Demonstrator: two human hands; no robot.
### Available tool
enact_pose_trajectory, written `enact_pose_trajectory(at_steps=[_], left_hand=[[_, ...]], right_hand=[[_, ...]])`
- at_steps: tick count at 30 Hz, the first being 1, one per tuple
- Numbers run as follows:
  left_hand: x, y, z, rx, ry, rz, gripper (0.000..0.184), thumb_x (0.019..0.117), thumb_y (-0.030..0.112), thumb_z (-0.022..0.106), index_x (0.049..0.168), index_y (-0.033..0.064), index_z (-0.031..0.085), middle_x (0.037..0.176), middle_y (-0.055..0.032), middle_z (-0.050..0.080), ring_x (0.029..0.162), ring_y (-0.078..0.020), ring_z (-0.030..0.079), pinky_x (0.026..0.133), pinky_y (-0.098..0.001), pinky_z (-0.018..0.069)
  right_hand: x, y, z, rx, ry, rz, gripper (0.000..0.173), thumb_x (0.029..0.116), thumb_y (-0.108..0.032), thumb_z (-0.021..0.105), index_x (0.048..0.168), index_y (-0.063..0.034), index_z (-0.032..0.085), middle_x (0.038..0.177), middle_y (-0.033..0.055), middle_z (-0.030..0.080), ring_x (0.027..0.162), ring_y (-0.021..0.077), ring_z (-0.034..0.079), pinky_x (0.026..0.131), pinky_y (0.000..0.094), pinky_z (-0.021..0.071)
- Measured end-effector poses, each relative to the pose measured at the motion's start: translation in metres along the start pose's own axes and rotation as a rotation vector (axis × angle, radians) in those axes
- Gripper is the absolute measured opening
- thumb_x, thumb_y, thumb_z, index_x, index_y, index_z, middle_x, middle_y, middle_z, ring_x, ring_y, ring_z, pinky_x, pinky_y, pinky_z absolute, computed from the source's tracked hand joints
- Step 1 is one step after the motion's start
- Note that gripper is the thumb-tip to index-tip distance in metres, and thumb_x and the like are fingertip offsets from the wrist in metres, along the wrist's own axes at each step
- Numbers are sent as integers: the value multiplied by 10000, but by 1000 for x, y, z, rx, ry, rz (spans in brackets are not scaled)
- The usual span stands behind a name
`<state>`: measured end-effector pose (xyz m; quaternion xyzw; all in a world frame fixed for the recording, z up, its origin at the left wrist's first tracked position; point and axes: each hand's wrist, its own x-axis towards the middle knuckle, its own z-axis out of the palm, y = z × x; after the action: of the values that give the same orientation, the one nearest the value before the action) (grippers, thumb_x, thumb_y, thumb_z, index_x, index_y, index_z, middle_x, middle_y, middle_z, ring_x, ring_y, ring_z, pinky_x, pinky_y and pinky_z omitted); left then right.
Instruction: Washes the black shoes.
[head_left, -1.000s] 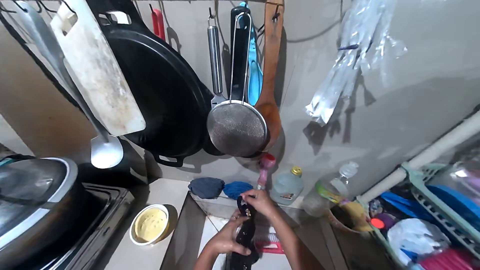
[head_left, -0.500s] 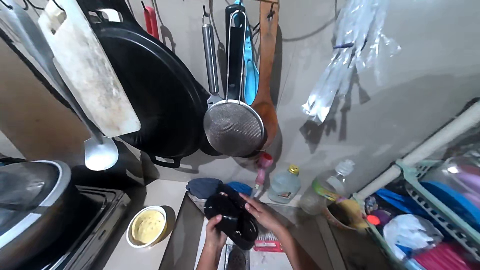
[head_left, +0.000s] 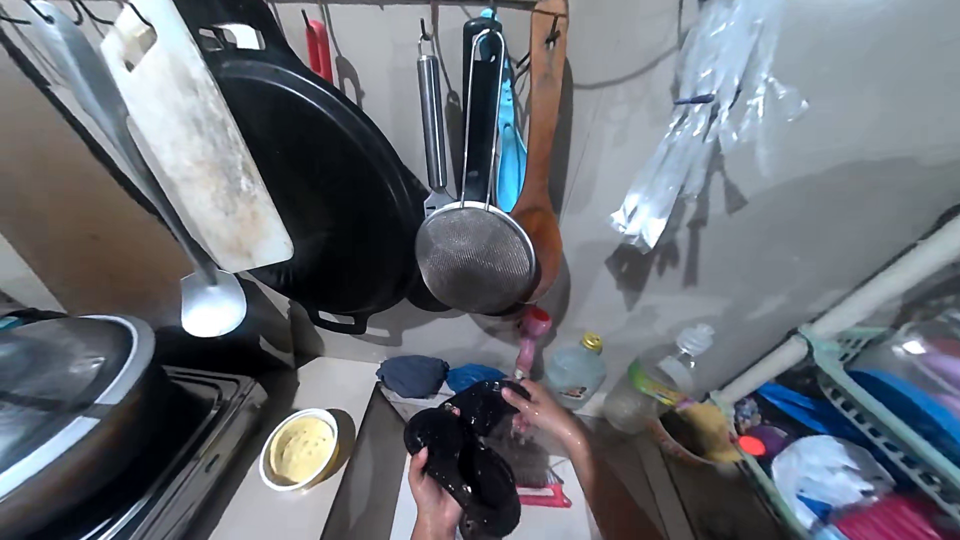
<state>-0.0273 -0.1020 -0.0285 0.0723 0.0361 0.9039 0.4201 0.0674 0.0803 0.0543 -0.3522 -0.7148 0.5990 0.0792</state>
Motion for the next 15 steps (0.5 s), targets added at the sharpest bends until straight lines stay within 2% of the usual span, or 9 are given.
enact_pose_trajectory(at_steps=[2, 4, 7, 8, 10, 11, 12, 13, 15], left_hand=[[0, -5, -4, -19, 92, -10, 588, 644, 407, 868, 1122, 84, 750, 1125, -145, 752, 1029, -245, 740, 857, -401, 620], [2, -11, 0, -24, 189, -18, 532, 629, 424, 854, 1029, 90, 744, 1040, -148, 768, 932, -245, 762, 763, -395, 640], [7, -19, -4, -39, 181, -70, 496, 728, 449, 760, 1060, 81, 729, 1089, -164, 757, 975, -266, 751, 775, -417, 633], [9, -21, -4, -45, 183, -77, 489, 735, 451, 755, 1055, 82, 729, 1083, -165, 759, 973, -268, 751, 776, -423, 633], [12, -25, -2, -35, 144, -106, 504, 718, 461, 767, 1063, 95, 746, 1086, -151, 762, 981, -255, 750, 797, -414, 629], [12, -25, -1, -29, 128, -119, 514, 679, 456, 811, 1051, 105, 759, 1062, -138, 769, 961, -241, 756, 793, -405, 632], [12, -25, 1, -16, 122, -130, 508, 646, 449, 847, 1024, 118, 769, 1021, -122, 776, 924, -224, 762, 777, -393, 636], [12, -25, 2, 13, 138, -130, 476, 616, 445, 867, 964, 137, 764, 948, -100, 781, 860, -202, 767, 734, -379, 641], [12, -23, 2, 50, 101, -143, 444, 616, 444, 876, 937, 151, 787, 916, -81, 784, 833, -183, 768, 728, -364, 643]], right_hand=[[-2, 2, -8, 5, -94, 13, 444, 1033, -149, 602, 1410, 28, 449, 986, 124, 637, 663, 120, 635, 635, 289, 571], [-4, 4, -14, -7, -99, 17, 389, 1042, -107, 573, 1388, 26, 456, 909, 97, 632, 614, 107, 628, 608, 277, 568], [-2, 6, -20, -134, -46, 29, 405, 1061, -165, 562, 1410, 22, 479, 862, 126, 633, 560, 128, 596, 572, 291, 545], [-3, 4, -21, -211, -30, 27, 424, 1064, -197, 565, 1423, 12, 481, 891, 143, 638, 573, 146, 599, 582, 307, 545], [-7, -6, -20, -390, 9, 23, 474, 1064, -269, 574, 1447, 1, 497, 1064, 223, 662, 743, 258, 662, 719, 417, 570], [-9, -12, -18, -472, 28, 19, 493, 1061, -307, 576, 1446, -4, 514, 1182, 260, 659, 923, 335, 691, 855, 493, 565], [-11, -16, -16, -539, 49, 14, 511, 1055, -348, 579, 1431, -4, 537, 1252, 282, 649, 1102, 396, 668, 988, 559, 512], [-12, -18, -12, -590, 77, 1, 517, 1046, -387, 583, 1387, 2, 570, 1241, 289, 653, 1166, 427, 641, 1026, 593, 476], [-14, -22, -6, -590, 118, -25, 552, 1011, -397, 642, 1345, 39, 582, 1237, 298, 644, 1216, 436, 605, 1063, 580, 447]])
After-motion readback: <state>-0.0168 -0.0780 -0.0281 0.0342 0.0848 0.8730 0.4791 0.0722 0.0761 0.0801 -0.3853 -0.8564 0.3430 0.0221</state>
